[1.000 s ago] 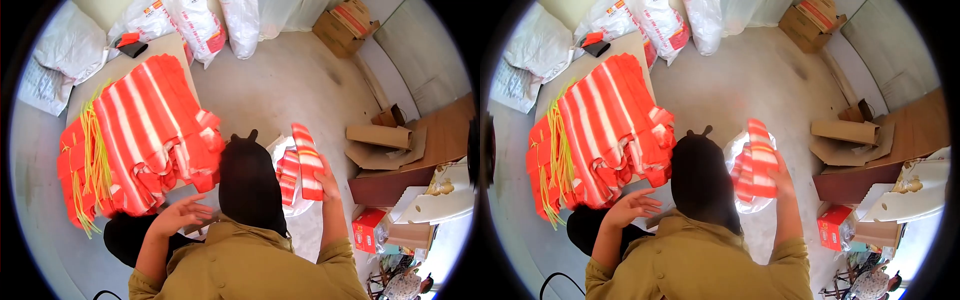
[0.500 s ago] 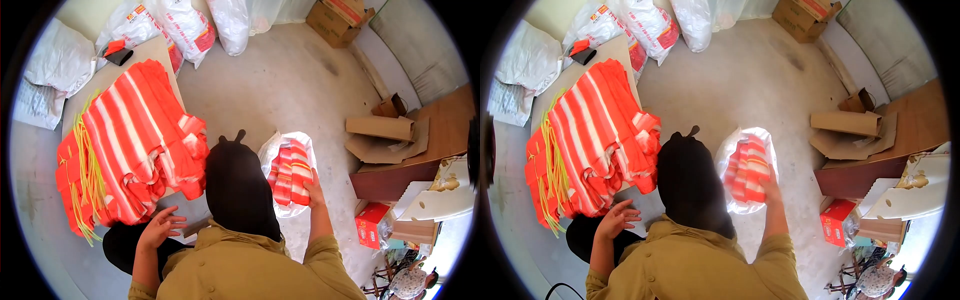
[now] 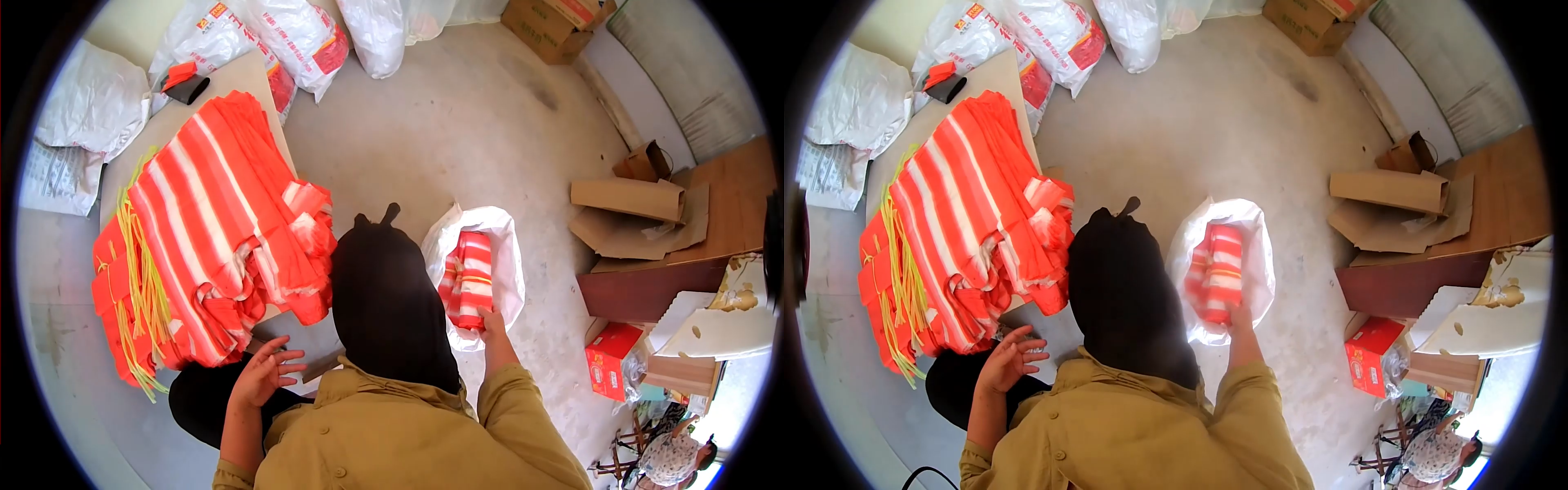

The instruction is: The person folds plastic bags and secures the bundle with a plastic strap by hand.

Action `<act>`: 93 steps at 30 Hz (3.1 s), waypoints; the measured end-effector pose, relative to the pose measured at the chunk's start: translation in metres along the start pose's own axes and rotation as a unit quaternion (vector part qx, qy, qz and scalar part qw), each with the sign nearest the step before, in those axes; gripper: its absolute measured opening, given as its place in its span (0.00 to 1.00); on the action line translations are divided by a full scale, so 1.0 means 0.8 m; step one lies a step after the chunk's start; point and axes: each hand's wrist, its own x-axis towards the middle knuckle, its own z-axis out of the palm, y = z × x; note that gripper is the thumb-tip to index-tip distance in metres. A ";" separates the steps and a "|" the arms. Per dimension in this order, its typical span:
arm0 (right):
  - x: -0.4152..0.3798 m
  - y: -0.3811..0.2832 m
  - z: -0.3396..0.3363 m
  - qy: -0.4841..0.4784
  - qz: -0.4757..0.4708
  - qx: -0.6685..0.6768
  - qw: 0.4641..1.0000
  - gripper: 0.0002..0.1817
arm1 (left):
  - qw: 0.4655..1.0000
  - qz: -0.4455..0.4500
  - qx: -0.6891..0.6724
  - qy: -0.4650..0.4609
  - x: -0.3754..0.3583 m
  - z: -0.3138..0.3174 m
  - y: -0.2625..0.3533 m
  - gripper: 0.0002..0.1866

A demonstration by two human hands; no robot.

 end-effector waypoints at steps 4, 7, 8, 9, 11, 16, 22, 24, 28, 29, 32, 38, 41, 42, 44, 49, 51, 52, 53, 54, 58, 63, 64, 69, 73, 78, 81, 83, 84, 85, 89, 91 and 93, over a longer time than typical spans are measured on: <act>0.021 0.028 -0.014 -0.005 0.005 -0.001 1.000 0.28 | 1.000 -0.002 0.001 0.004 0.003 0.004 0.001 0.37; 0.035 0.053 -0.020 0.025 -0.019 -0.196 0.980 0.31 | 1.000 -0.003 -0.001 0.012 0.001 0.003 -0.002 0.38; 0.040 0.059 -0.024 0.046 -0.036 -0.296 0.954 0.32 | 1.000 -0.005 -0.002 0.014 0.001 0.003 -0.002 0.37; 0.034 0.058 -0.018 0.092 -0.079 -0.401 0.908 0.33 | 1.000 -0.006 -0.003 0.016 0.001 0.003 -0.002 0.37; 0.000 0.040 0.017 0.177 -0.162 -0.590 0.771 0.34 | 1.000 -0.004 -0.005 0.017 0.002 0.000 -0.004 0.37; 0.030 0.063 -0.004 -0.033 -0.151 -0.735 0.660 0.23 | 1.000 0.004 -0.012 0.025 0.001 -0.002 -0.011 0.36; -0.021 0.008 0.029 -0.205 -0.112 -0.755 0.612 0.16 | 0.999 -0.005 -0.015 0.030 -0.002 0.001 -0.012 0.34; -0.003 0.020 0.026 -0.173 -0.111 -0.783 0.587 0.16 | 0.999 0.001 -0.011 0.031 -0.005 0.001 -0.010 0.33; 0.049 0.044 0.004 -0.247 -0.218 -0.862 0.386 0.11 | 0.999 0.003 0.015 0.046 -0.008 -0.009 -0.011 0.34; 0.040 0.039 -0.001 -0.238 -0.257 -0.754 0.555 0.11 | 0.999 0.007 0.018 0.033 -0.008 -0.013 -0.010 0.34; 0.093 0.039 -0.017 -0.174 -0.213 -0.755 0.596 0.15 | 0.998 0.038 0.048 0.018 -0.017 -0.010 0.006 0.34; 0.091 -0.121 0.102 -0.092 -0.322 -0.396 0.855 0.18 | 0.959 0.263 -0.016 0.108 -0.048 -0.026 0.032 0.26; -0.025 -0.232 0.234 -0.123 -0.384 -0.333 0.852 0.19 | 0.901 0.381 -0.097 0.184 -0.065 -0.025 0.053 0.15; -0.084 -0.257 0.283 -0.142 -0.389 -0.302 0.859 0.19 | 0.896 0.392 -0.100 0.182 -0.077 -0.024 0.059 0.15; -0.156 -0.278 0.353 -0.212 -0.428 -0.275 0.834 0.16 | 0.887 0.414 -0.106 0.175 -0.095 -0.026 0.068 0.14; -0.330 -0.242 0.480 -0.369 -0.561 -0.402 0.623 0.12 | 0.885 0.433 -0.134 0.106 -0.116 -0.053 0.055 0.15; -0.354 -0.208 0.514 -0.446 -0.616 -0.451 0.467 0.17 | 0.878 0.434 -0.164 0.117 -0.121 -0.063 0.050 0.15; -0.365 -0.189 0.536 -0.469 -0.658 -0.425 0.408 0.20 | 0.875 0.433 -0.178 0.123 -0.124 -0.067 0.046 0.15; -0.371 -0.171 0.554 -0.488 -0.695 -0.397 0.348 0.22 | 0.873 0.421 -0.198 0.145 -0.126 -0.077 0.039 0.15; -0.380 -0.159 0.566 -0.478 -0.697 -0.412 0.340 0.23 | 0.870 0.426 -0.213 0.131 -0.126 -0.081 0.035 0.15; -0.385 -0.129 0.588 -0.446 -0.689 -0.473 0.319 0.27 | 0.884 0.412 -0.195 0.106 -0.116 -0.096 0.027 0.16; -0.372 -0.119 0.600 -0.442 -0.685 -0.478 0.328 0.26 | 0.902 0.388 -0.153 0.108 -0.102 -0.103 0.029 0.17; -0.371 -0.118 0.600 -0.443 -0.683 -0.476 0.331 0.25 | 0.901 0.390 -0.159 0.100 -0.102 -0.104 0.030 0.17; -0.372 -0.121 0.605 -0.461 -0.681 -0.438 0.365 0.16 | 0.896 0.399 -0.171 0.093 -0.101 -0.094 0.037 0.17; -0.368 -0.125 0.613 -0.489 -0.594 -0.413 0.488 0.10 | 0.896 0.403 -0.160 0.093 -0.099 -0.092 0.036 0.17; -0.399 -0.146 0.630 -0.499 -0.423 -0.360 0.665 0.09 | 0.893 0.403 -0.179 0.087 -0.101 -0.093 0.036 0.17; -0.390 -0.153 0.643 -0.479 -0.525 -0.353 0.609 0.09 | 0.876 0.423 -0.215 0.082 -0.104 -0.094 0.042 0.18; -0.379 -0.158 0.649 -0.454 -0.580 -0.363 0.571 0.10 | 0.854 0.458 -0.225 0.101 -0.108 -0.087 0.052 0.21; -0.382 -0.158 0.651 -0.442 -0.605 -0.367 0.551 0.10 | 0.853 0.462 -0.218 0.110 -0.107 -0.085 0.057 0.23; -0.386 -0.158 0.651 -0.452 -0.551 -0.371 0.595 0.10 | 0.851 0.466 -0.210 0.120 -0.104 -0.083 0.065 0.26; -0.387 -0.158 0.649 -0.479 -0.411 -0.382 0.675 0.11 | 0.857 0.442 -0.169 0.204 -0.084 -0.072 0.109 0.33; -0.390 -0.159 0.652 -0.495 -0.377 -0.367 0.691 0.10 | 0.857 0.436 -0.182 0.208 -0.065 -0.072 0.133 0.35; -0.405 -0.163 0.652 -0.512 -0.331 -0.332 0.720 0.10 | 0.862 0.427 -0.171 0.212 -0.053 -0.070 0.158 0.37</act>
